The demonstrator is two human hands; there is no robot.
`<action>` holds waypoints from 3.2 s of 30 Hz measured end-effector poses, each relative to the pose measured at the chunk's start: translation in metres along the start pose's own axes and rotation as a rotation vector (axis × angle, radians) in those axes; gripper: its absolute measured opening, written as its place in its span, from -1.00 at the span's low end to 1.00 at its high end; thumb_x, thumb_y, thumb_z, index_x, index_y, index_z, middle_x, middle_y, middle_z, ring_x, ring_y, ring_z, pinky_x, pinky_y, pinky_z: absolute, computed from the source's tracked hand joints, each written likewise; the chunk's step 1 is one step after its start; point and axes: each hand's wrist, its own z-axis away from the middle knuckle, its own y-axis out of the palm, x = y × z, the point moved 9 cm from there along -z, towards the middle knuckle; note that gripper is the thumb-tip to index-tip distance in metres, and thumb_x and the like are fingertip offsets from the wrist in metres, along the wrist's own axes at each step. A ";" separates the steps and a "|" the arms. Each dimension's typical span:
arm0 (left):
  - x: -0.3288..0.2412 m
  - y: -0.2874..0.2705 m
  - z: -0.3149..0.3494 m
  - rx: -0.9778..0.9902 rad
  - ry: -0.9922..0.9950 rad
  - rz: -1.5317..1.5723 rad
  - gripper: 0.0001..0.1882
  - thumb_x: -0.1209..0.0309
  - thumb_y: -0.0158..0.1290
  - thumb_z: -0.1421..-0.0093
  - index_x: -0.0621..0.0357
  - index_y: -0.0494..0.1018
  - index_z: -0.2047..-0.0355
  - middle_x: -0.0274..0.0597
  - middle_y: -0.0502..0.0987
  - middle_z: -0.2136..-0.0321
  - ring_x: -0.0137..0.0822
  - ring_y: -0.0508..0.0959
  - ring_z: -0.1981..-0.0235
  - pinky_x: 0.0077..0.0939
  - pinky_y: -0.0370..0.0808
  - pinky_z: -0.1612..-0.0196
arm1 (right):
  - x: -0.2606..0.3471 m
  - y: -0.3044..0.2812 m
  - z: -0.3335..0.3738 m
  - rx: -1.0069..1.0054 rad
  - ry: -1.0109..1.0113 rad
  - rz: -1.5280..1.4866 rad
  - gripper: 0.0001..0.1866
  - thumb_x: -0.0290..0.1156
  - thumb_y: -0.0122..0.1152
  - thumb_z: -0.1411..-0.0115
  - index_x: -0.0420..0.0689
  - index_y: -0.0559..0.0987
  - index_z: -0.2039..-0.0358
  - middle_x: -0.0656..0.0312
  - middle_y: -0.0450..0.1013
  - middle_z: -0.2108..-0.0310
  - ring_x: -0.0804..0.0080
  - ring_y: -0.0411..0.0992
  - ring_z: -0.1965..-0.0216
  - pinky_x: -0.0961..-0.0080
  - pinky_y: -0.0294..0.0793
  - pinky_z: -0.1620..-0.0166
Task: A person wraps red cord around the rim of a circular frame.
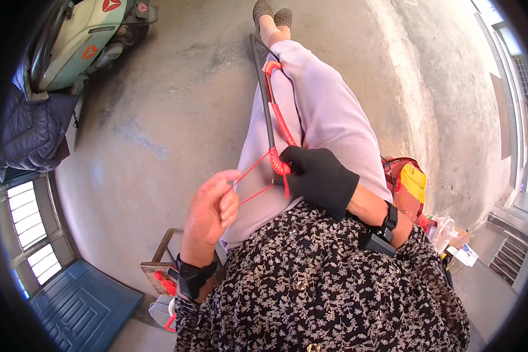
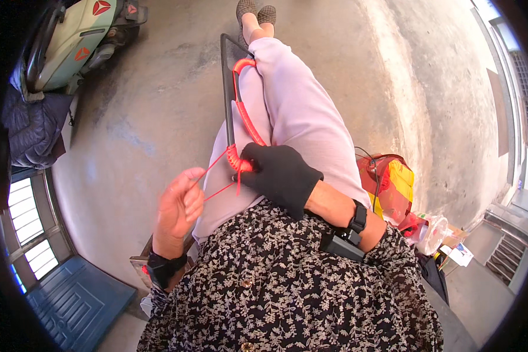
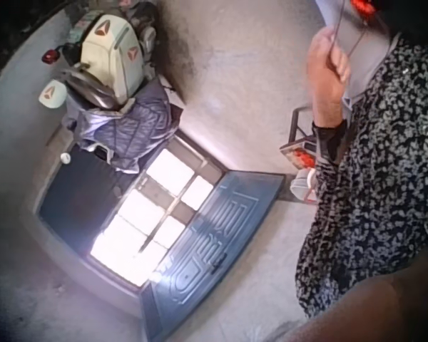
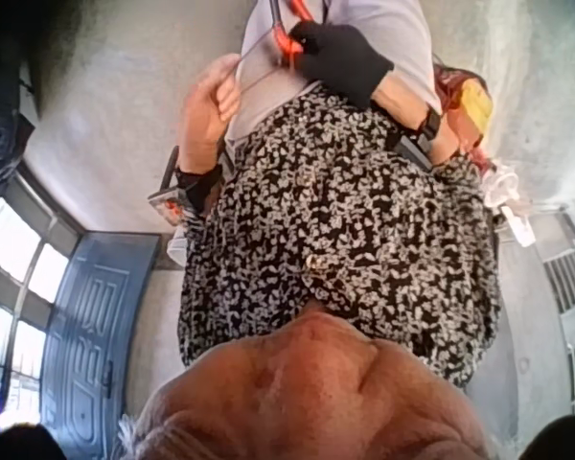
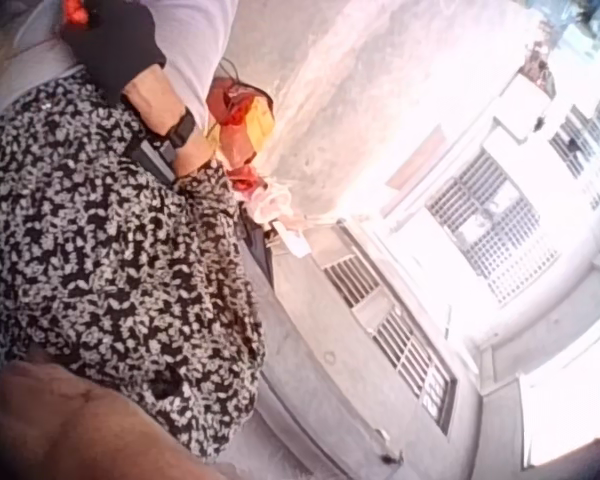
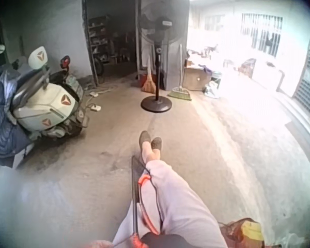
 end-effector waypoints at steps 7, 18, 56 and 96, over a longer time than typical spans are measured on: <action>0.018 0.002 0.008 0.240 -0.104 -0.098 -0.76 0.32 -0.05 -0.29 0.30 0.42 0.30 -0.34 0.28 0.72 -0.45 0.23 0.77 -0.65 0.16 0.76 | -0.005 -0.001 -0.003 -0.035 -0.125 -0.114 -0.69 -0.24 0.29 -0.07 -0.16 0.47 0.29 0.10 0.45 0.51 0.30 0.46 0.48 0.39 0.42 0.36; -0.009 0.035 -0.069 0.048 0.179 -0.250 -0.69 0.40 0.02 -0.25 0.15 0.44 0.01 -0.18 0.50 0.08 -0.40 0.51 0.23 -0.64 0.47 0.36 | -0.027 -0.025 -0.023 -0.108 0.018 -0.077 -0.77 -0.25 0.17 -0.11 -0.12 0.59 0.32 0.06 0.53 0.43 0.23 0.52 0.42 0.41 0.47 0.30; -0.017 0.075 -0.043 -0.161 0.385 -1.387 -0.79 0.37 0.30 0.02 0.22 0.51 0.54 -0.45 0.16 0.85 -0.64 0.11 0.74 -0.57 0.12 0.66 | 0.040 -0.035 0.025 0.044 0.092 -0.969 -0.87 -0.36 0.06 -0.22 -0.14 0.47 0.39 0.40 0.32 0.61 0.72 0.28 0.56 0.75 0.19 0.48; -0.005 0.049 -0.034 0.162 -0.064 0.378 -0.53 0.13 -0.11 -0.32 0.29 0.30 -0.02 -0.23 0.32 0.36 -0.38 0.36 0.32 -0.67 0.40 0.53 | -0.011 -0.024 0.016 -0.034 0.160 -0.274 -0.66 -0.24 0.29 -0.10 -0.16 0.52 0.18 0.27 0.42 0.57 0.55 0.43 0.47 0.54 0.38 0.40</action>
